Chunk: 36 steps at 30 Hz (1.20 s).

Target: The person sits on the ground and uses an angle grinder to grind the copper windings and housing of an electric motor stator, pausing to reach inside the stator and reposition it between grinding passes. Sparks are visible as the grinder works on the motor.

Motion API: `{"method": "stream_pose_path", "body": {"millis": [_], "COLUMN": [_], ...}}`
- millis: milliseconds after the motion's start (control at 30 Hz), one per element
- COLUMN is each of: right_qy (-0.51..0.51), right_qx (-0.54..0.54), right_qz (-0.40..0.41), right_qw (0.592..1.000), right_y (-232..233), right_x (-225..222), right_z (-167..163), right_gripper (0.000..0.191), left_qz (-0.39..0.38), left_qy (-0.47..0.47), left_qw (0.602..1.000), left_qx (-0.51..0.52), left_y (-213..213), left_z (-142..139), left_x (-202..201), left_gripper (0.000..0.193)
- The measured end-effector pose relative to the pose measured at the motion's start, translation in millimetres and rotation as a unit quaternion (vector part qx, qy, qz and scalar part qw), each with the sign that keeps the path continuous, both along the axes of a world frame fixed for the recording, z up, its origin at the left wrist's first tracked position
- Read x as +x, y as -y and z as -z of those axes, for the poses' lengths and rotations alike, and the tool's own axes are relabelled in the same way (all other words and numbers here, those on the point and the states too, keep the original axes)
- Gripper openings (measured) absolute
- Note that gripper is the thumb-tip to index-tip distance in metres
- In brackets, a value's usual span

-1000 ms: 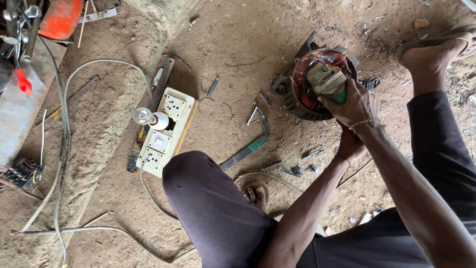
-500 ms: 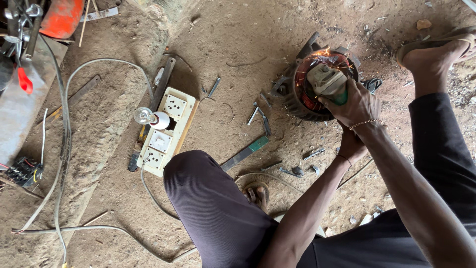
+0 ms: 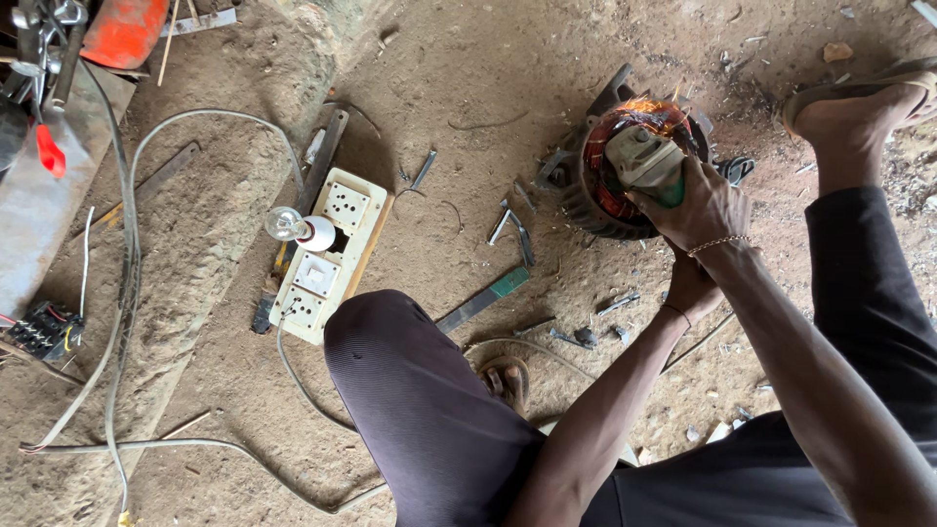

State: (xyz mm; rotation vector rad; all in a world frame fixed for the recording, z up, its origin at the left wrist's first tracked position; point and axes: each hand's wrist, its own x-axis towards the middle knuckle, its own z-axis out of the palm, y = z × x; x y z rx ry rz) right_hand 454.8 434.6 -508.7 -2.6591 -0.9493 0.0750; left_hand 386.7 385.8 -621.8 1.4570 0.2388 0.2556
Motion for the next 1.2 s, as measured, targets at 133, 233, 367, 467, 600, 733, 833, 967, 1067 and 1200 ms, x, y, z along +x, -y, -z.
{"method": "stream_pose_path", "body": {"millis": [133,233,367,467,600,733,833,967,1067,1200], "right_qy": [-0.004,-0.014,-0.002,0.002,0.002,0.001,-0.007,-0.035,-0.071,-0.044], "right_qx": [-0.02,-0.052,0.022,-0.007,-0.012,-0.015,0.001,-0.026,-0.027,0.016], "right_qz": [0.025,0.069,0.077,0.117,0.144,0.168,0.181,0.216,0.243,0.244], "right_qw": [0.999,0.996,0.997,0.993,0.99,0.986,0.984,0.975,0.967,0.969], "right_y": [-9,-17,-24,-24,-26,-35,-42,-52,-58,-67], "right_x": [-4,-4,-11,-22,-38,-50,-57,-63,-67,-75], "right_z": [0,3,6,7,8,7,6,1,-4,-10], "right_gripper": [0.082,0.08,0.095,0.082,0.081,0.082,0.084,0.09,0.091,0.092], "left_qz": [0.01,-0.005,0.022,0.044,0.067,0.095,0.166,0.187,0.171,0.157], "left_qy": [0.018,0.061,0.046,0.034,0.021,-0.005,-0.062,-0.024,-0.046,-0.017], "left_qw": [0.995,0.985,0.99,0.993,0.994,0.99,0.983,0.914,0.811,0.967], "left_qx": [-0.101,-0.164,-0.131,-0.104,-0.085,-0.106,-0.038,-0.361,-0.558,-0.202], "left_y": [-9,-15,-23,-28,-38,-51,-62,-75,-83,-91], "left_z": [-1,5,18,23,26,26,25,21,18,14], "left_x": [-4,-7,-14,-24,-42,-56,-61,-65,-70,-80], "left_gripper": [0.072,0.076,0.081,0.092,0.106,0.095,0.073,0.06,0.07,0.098]}}
